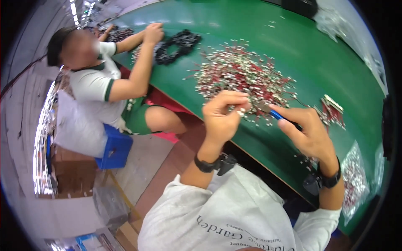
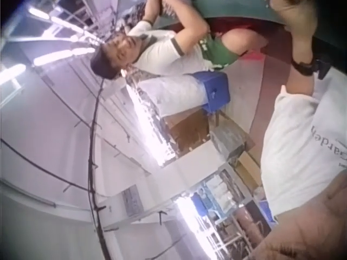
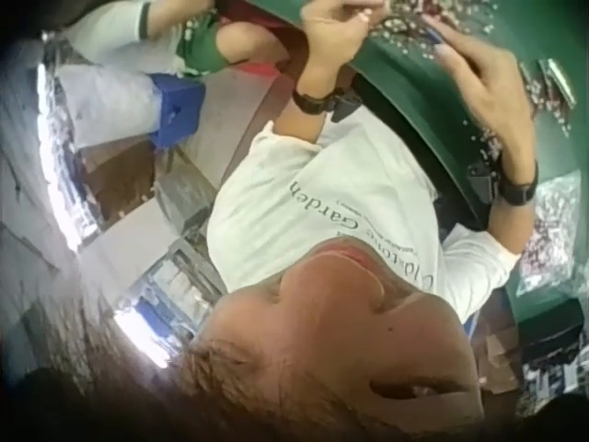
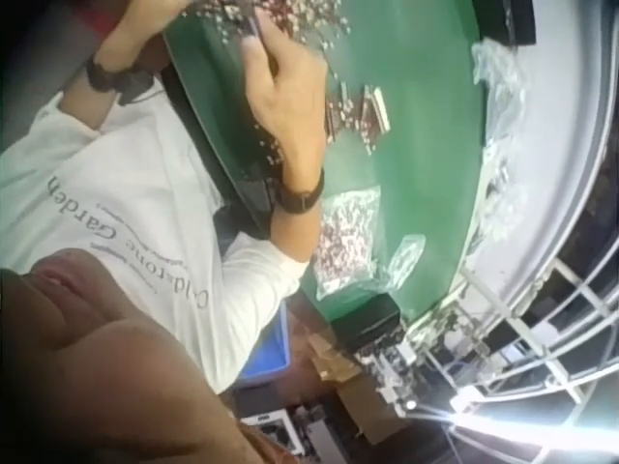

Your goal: The person picks up a bundle of wires and uses pliers to cut them from a strip of circuit boards, then places the separated boards into a stack.

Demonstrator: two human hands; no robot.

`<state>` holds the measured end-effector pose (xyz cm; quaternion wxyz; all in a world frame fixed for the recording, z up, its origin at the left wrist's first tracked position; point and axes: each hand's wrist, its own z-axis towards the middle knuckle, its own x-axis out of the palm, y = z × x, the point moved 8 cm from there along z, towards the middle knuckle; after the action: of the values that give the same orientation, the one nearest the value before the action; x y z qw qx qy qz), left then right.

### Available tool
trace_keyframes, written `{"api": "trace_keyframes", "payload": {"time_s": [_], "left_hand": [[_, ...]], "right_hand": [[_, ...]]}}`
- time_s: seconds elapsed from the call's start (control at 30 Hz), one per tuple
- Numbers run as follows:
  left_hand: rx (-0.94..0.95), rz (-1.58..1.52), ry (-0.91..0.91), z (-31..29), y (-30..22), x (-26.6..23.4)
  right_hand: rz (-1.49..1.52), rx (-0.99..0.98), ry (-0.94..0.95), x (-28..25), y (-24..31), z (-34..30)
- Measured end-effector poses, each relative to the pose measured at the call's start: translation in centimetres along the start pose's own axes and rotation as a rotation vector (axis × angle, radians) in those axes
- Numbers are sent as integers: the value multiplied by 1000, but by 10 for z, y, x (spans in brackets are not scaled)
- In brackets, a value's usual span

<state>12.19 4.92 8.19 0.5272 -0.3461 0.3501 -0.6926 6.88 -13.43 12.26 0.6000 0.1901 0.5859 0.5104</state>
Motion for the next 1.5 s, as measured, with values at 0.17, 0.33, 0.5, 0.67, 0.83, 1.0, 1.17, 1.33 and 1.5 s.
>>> {"api": "trace_keyframes", "payload": {"time_s": [0.17,0.33,0.5,0.67,0.83,1.0,1.17,1.33,1.5], "left_hand": [[-52,-51,29,-1,2,-3],[-117,-203,18,-2,7,-7],[-268,-881,-42,-3,25,-1],[-377,-620,-146,-14,39,-8],[-420,-535,-147,-17,41,0],[-268,-289,-160,-14,25,-9],[-152,-185,-159,-9,8,-9],[-98,-69,-141,-6,1,-8],[5,24,-48,-2,-2,-11]], "right_hand": [[-12,61,37,1,2,4],[103,216,168,6,-7,5],[578,292,87,11,-29,2],[-172,207,-214,-23,-36,12],[-501,184,-247,-28,-37,6],[-4,16,-65,-6,-7,8],[6,-14,15,3,3,6],[-43,39,53,2,-1,4],[93,143,125,7,-14,9]]}}
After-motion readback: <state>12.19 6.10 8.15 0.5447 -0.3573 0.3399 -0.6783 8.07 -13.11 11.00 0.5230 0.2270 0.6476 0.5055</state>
